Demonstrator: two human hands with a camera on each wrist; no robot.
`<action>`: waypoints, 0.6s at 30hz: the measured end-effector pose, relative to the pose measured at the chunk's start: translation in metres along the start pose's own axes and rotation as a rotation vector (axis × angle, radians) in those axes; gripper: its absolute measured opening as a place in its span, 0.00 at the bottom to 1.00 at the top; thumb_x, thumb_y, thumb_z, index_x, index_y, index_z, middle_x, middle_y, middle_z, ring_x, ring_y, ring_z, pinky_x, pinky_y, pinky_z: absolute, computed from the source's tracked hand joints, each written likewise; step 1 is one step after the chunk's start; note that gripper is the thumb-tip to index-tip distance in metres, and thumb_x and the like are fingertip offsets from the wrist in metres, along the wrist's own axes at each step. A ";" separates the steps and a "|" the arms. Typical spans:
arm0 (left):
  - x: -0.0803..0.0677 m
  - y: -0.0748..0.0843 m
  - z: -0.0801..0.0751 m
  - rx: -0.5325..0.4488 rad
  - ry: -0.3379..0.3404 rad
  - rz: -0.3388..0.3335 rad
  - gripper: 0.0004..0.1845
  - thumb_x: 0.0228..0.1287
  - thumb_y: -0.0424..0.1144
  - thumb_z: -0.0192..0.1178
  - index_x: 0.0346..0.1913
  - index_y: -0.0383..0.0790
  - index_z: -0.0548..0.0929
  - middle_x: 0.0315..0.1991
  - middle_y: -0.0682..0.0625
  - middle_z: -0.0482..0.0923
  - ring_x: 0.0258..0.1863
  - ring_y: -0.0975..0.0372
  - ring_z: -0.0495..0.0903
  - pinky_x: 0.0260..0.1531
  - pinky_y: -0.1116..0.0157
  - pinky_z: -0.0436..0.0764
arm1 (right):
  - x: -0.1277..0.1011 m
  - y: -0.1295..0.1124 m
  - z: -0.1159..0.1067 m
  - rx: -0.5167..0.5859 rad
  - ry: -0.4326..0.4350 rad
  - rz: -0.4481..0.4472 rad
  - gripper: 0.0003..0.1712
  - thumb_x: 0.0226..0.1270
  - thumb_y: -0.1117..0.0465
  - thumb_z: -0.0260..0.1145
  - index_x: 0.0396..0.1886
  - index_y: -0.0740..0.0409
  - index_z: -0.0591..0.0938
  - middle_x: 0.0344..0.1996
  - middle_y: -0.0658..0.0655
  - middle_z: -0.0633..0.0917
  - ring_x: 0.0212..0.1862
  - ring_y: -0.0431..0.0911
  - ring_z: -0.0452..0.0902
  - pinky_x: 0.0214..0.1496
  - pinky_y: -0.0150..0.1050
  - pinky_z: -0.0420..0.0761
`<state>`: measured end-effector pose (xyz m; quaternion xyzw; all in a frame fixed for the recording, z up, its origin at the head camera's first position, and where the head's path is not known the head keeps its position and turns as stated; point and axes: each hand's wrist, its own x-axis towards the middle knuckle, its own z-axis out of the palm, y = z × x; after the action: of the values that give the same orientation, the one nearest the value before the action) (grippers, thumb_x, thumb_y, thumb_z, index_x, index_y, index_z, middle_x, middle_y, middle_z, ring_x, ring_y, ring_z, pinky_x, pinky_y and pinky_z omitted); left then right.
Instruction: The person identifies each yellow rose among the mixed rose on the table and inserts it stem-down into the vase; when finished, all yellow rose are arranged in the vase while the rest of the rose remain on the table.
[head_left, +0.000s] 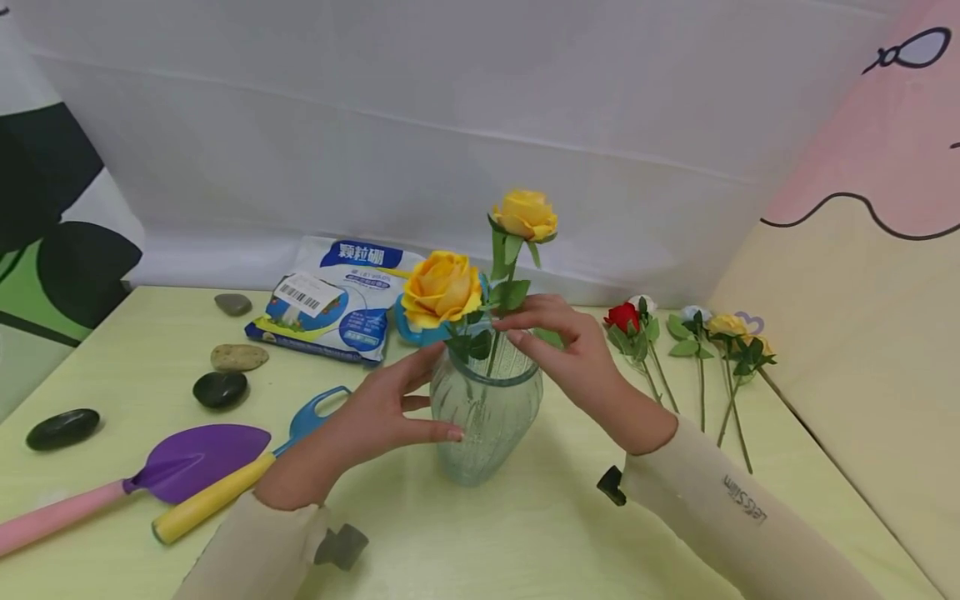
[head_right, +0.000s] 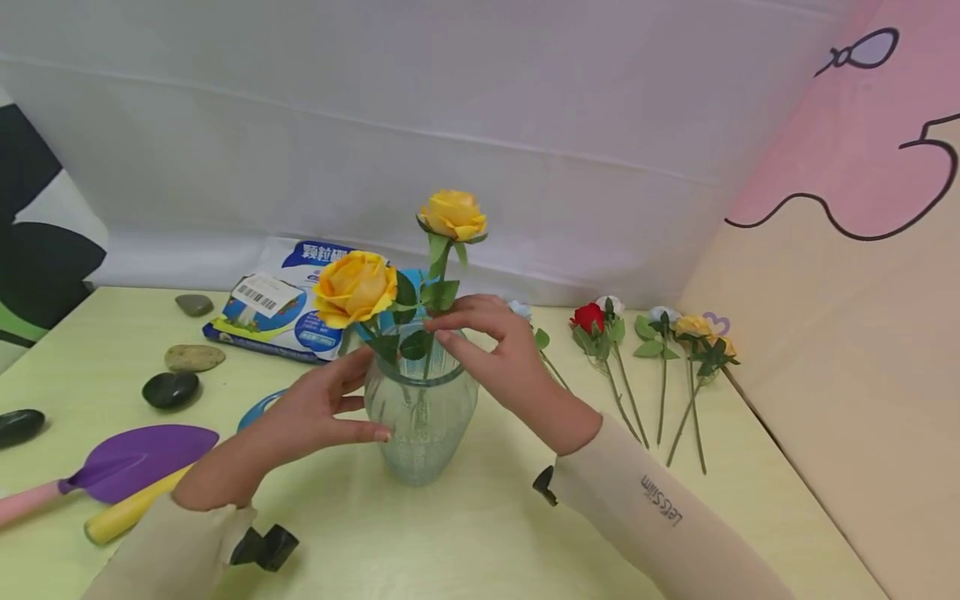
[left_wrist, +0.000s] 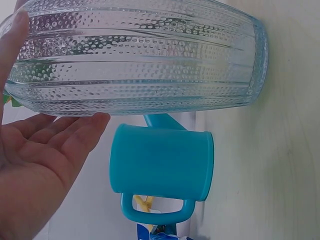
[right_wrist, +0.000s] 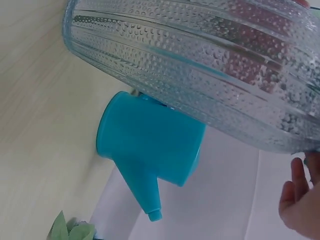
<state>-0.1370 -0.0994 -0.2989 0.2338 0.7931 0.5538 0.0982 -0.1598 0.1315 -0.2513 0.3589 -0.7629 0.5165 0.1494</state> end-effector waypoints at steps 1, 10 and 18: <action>0.000 0.000 0.000 -0.001 -0.001 0.000 0.51 0.48 0.43 0.72 0.71 0.38 0.51 0.71 0.44 0.52 0.67 0.51 0.57 0.54 0.55 0.72 | -0.001 0.000 -0.002 0.026 -0.020 0.036 0.09 0.59 0.73 0.61 0.37 0.69 0.84 0.42 0.59 0.81 0.50 0.47 0.70 0.51 0.42 0.73; -0.002 0.001 -0.001 0.004 0.000 -0.012 0.51 0.49 0.43 0.71 0.71 0.35 0.50 0.71 0.42 0.50 0.67 0.49 0.56 0.54 0.54 0.72 | -0.014 0.002 -0.029 0.146 -0.162 0.195 0.12 0.66 0.67 0.57 0.44 0.66 0.83 0.57 0.58 0.76 0.65 0.46 0.59 0.62 0.52 0.64; -0.001 0.002 0.000 -0.006 0.002 -0.018 0.51 0.48 0.42 0.72 0.71 0.37 0.51 0.71 0.43 0.51 0.67 0.50 0.56 0.55 0.55 0.72 | -0.027 0.016 -0.067 0.172 -0.124 0.172 0.19 0.70 0.68 0.50 0.47 0.47 0.84 0.57 0.56 0.75 0.63 0.49 0.62 0.59 0.42 0.65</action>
<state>-0.1352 -0.0995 -0.2974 0.2258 0.7936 0.5554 0.1032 -0.1619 0.2056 -0.2498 0.3350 -0.7516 0.5677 0.0261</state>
